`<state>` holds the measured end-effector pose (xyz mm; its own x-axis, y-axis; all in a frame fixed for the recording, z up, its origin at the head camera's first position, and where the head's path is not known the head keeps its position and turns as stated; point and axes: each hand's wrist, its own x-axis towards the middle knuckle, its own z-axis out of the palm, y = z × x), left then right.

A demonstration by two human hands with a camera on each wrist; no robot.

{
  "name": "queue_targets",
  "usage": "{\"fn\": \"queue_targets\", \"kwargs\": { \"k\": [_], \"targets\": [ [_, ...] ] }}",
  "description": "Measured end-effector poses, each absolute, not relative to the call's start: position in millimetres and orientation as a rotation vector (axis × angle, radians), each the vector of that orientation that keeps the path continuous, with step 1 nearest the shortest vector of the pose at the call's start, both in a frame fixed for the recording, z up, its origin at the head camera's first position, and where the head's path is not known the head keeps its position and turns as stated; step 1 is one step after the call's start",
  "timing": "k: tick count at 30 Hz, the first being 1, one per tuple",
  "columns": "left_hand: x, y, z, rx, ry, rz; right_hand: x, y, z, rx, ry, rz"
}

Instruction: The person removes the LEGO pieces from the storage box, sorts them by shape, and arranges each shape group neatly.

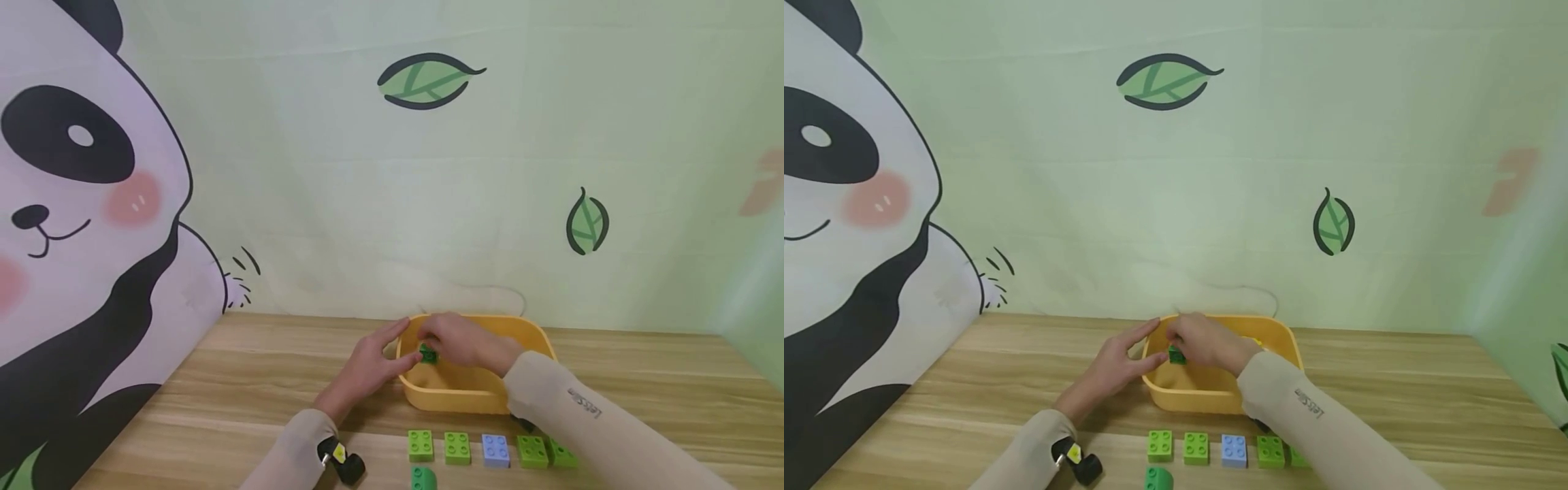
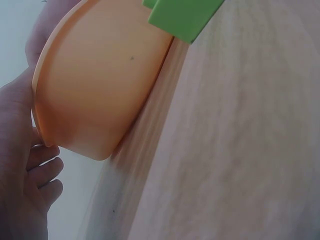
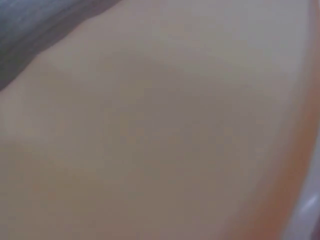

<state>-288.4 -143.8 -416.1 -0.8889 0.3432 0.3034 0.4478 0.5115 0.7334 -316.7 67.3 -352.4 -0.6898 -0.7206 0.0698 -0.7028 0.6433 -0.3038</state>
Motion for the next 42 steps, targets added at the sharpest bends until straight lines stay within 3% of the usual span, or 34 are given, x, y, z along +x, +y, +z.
{"fn": "queue_targets", "kwargs": {
  "k": [31,42],
  "targets": [
    [-288,-142,-413,-0.691,-2.625,-1.356,-322,66,-354,-1.164,2.758,-0.463],
    [-286,-142,-414,-0.655,-2.644,-1.350,-304,84,-338,-1.182,2.841,-0.634]
  ]
}}
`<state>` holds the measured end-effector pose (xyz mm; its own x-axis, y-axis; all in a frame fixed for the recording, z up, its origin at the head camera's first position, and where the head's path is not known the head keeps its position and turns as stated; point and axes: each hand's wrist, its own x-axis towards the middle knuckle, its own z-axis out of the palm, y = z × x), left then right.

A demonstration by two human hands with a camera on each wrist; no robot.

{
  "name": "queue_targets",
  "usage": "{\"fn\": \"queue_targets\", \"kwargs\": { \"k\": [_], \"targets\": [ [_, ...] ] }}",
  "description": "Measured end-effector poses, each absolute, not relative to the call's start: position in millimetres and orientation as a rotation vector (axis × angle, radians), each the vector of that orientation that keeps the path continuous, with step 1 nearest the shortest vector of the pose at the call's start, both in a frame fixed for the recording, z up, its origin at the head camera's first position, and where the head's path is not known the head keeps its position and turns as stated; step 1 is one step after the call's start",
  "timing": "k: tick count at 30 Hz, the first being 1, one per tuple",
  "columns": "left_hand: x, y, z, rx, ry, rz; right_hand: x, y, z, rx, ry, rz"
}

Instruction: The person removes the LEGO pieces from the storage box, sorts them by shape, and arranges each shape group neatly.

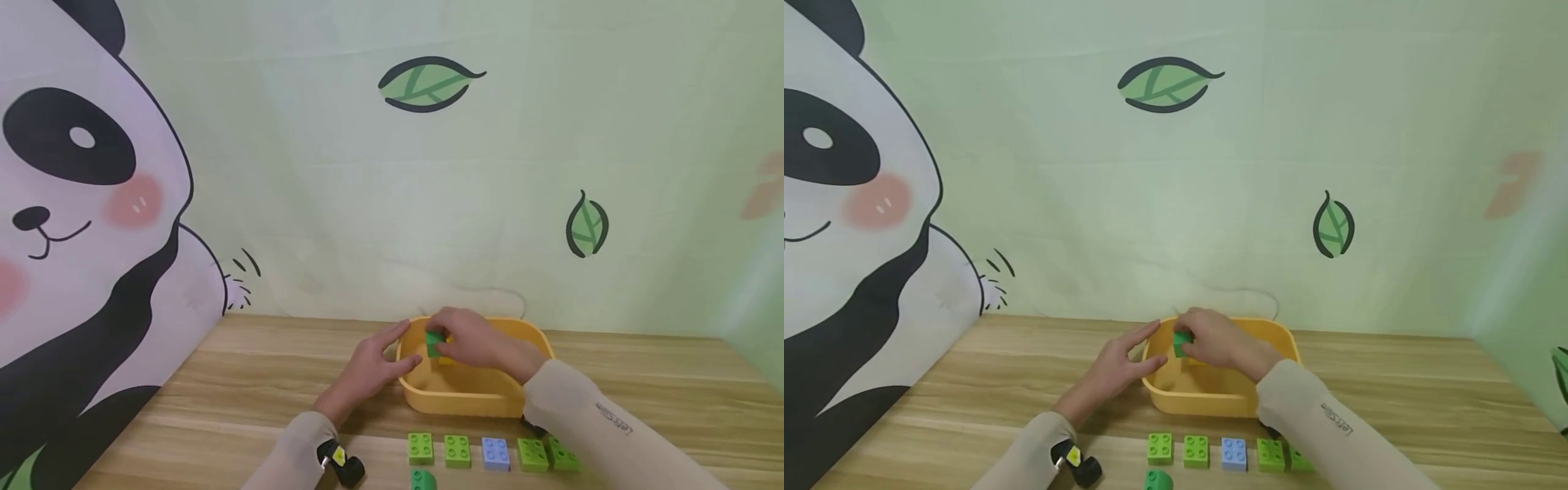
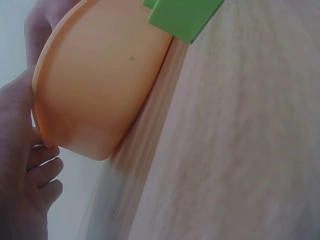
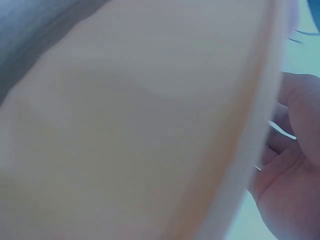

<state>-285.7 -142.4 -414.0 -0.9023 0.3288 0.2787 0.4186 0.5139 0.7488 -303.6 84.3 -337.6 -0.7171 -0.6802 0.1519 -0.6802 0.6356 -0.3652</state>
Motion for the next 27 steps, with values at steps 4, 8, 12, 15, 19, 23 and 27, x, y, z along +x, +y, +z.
{"fn": "queue_targets", "kwargs": {
  "k": [4,8,12,15,19,23,27],
  "targets": [
    [-286,-142,-414,-0.649,-2.648,-1.350,-293,94,-335,-1.190,2.858,-0.734],
    [-286,-142,-414,-0.650,-2.650,-1.353,-279,104,-335,-1.129,2.867,-0.832],
    [-287,-142,-415,-0.648,-2.648,-1.359,-264,112,-333,-1.091,2.885,-0.882],
    [-287,-142,-415,-0.644,-2.647,-1.360,-253,117,-333,-1.120,2.892,-0.906],
    [-286,-143,-415,-0.643,-2.645,-1.352,-239,123,-334,-1.198,2.906,-0.931],
    [-287,-143,-415,-0.640,-2.657,-1.341,-227,127,-335,-1.267,2.889,-0.982],
    [-286,-142,-415,-0.631,-2.667,-1.336,-214,130,-335,-1.278,2.858,-1.013]
  ]
}}
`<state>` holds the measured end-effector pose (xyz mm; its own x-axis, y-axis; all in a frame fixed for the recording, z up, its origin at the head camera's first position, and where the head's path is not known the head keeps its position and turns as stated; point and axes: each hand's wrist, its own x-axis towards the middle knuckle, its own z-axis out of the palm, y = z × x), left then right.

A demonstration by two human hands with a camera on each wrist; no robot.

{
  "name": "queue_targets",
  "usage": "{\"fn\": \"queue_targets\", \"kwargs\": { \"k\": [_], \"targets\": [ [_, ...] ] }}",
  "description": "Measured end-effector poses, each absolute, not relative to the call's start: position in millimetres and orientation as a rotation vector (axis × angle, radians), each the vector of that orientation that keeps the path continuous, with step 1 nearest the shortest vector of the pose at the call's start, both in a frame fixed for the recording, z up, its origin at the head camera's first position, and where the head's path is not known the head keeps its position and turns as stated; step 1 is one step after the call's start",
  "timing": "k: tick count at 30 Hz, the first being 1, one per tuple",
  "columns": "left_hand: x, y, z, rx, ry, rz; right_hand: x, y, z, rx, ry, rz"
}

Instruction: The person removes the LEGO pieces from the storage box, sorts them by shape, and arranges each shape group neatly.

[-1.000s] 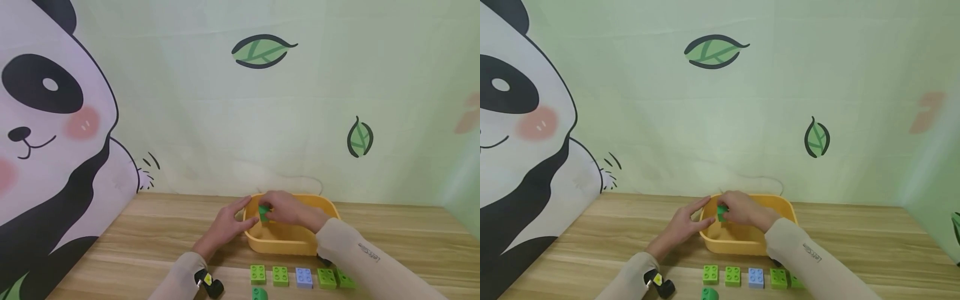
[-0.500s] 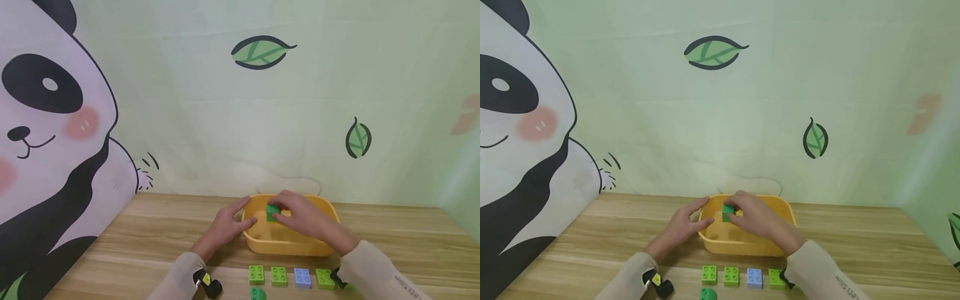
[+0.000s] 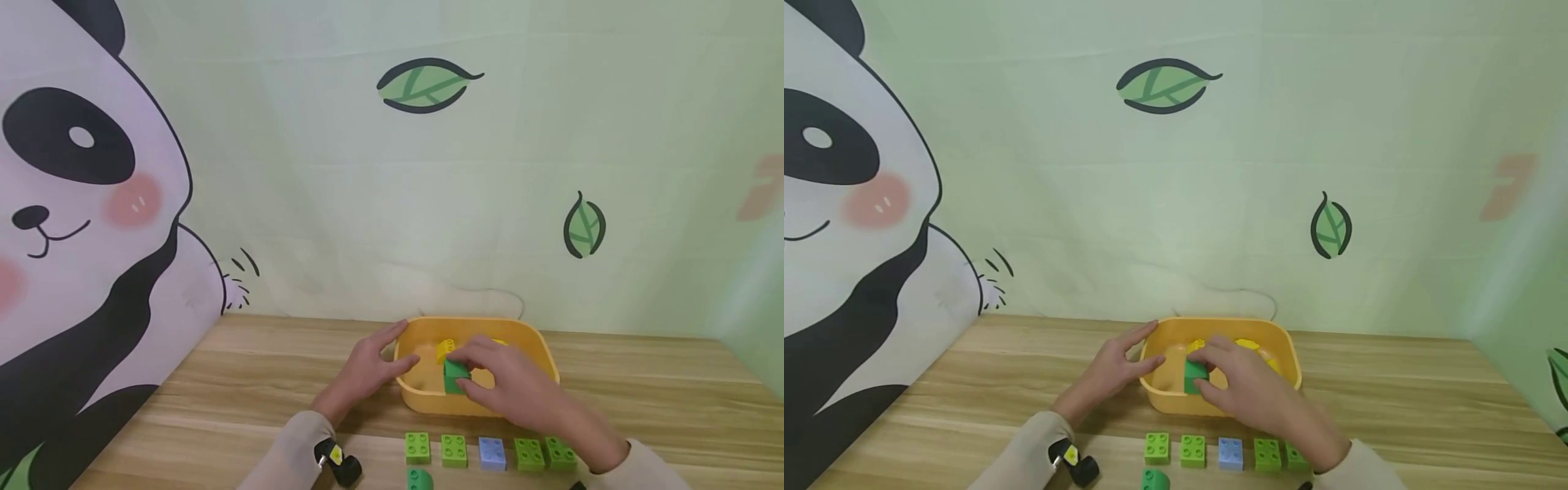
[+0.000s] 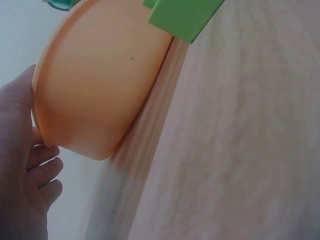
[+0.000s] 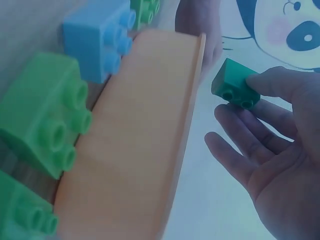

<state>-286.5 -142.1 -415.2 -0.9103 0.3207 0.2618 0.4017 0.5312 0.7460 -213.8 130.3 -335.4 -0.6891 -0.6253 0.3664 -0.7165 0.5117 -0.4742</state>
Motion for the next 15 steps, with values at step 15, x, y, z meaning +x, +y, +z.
{"fn": "queue_targets", "kwargs": {
  "k": [15],
  "targets": [
    [-284,-142,-413,-0.631,-2.665,-1.323,-180,143,-340,1.216,-2.717,0.977]
  ]
}}
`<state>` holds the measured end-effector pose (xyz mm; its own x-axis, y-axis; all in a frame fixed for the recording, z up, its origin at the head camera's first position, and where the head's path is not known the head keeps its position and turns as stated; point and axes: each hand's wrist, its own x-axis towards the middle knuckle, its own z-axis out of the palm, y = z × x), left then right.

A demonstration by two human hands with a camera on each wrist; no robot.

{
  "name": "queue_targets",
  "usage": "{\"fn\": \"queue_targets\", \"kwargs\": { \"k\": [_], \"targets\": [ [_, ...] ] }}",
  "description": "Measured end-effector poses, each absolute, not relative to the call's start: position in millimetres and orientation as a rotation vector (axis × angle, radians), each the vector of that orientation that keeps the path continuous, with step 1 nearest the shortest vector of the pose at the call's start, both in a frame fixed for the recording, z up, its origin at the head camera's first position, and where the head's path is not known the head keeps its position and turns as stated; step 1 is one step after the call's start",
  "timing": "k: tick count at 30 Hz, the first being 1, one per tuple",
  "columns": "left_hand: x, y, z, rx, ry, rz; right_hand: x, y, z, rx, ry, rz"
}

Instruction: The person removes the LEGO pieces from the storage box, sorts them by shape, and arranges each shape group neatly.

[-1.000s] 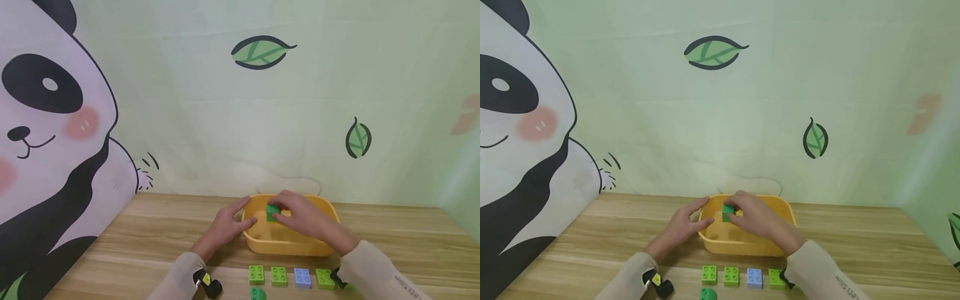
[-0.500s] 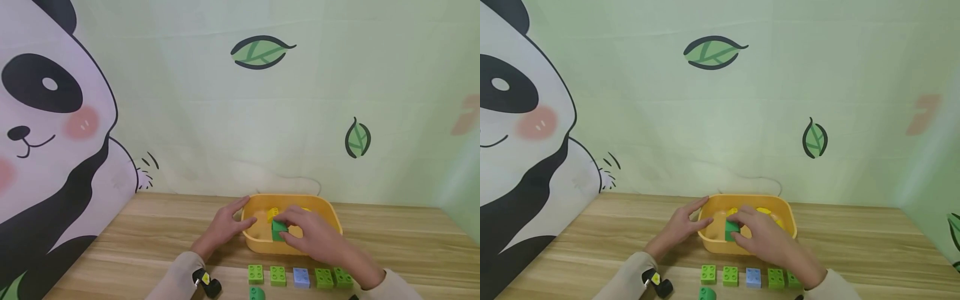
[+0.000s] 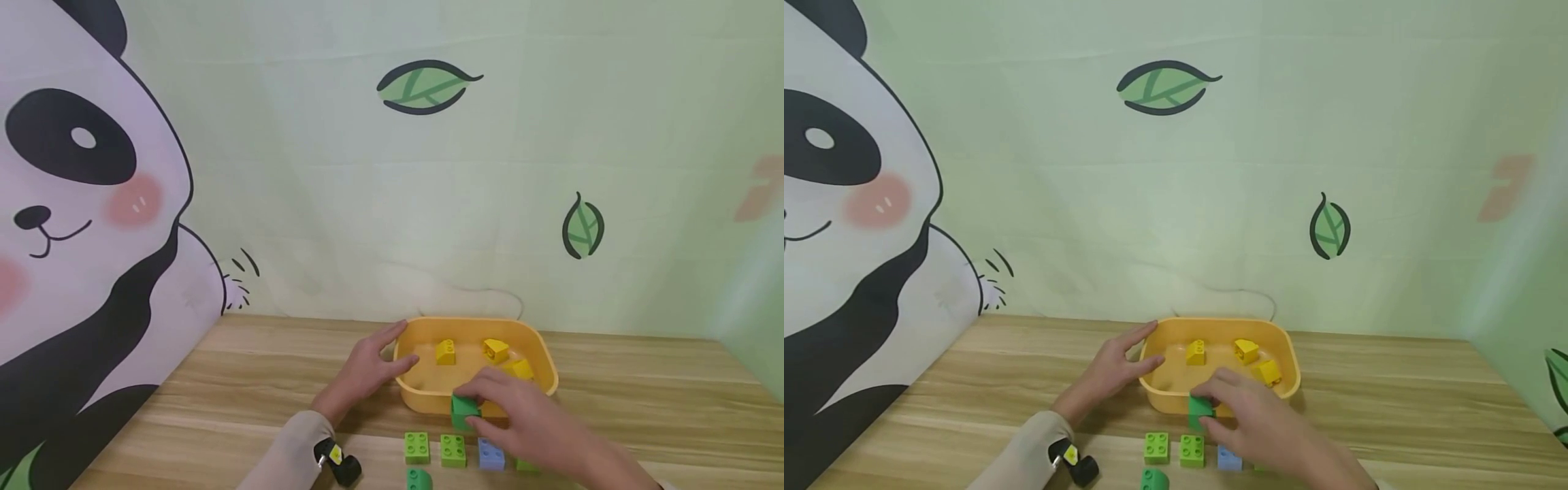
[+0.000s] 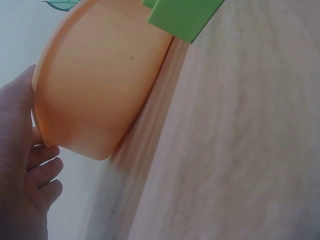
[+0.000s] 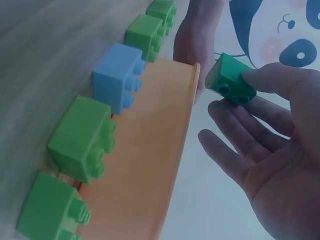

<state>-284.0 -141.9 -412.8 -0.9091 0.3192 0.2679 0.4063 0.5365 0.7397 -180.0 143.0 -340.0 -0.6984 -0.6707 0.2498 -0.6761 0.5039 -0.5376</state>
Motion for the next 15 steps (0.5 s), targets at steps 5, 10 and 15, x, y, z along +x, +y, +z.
{"fn": "queue_targets", "kwargs": {
  "k": [5,10,15],
  "targets": [
    [-284.5,-141.3,-413.9,-0.635,-2.672,-1.320,-174.6,146.3,-344.9,1.250,-2.709,1.002],
    [-285.2,-140.9,-414.9,-0.636,-2.676,-1.323,-171.5,147.7,-348.0,1.284,-2.666,1.014],
    [-285.3,-141.1,-414.5,-0.633,-2.668,-1.330,-169.4,147.8,-346.7,1.315,-2.639,1.007]
  ]
}}
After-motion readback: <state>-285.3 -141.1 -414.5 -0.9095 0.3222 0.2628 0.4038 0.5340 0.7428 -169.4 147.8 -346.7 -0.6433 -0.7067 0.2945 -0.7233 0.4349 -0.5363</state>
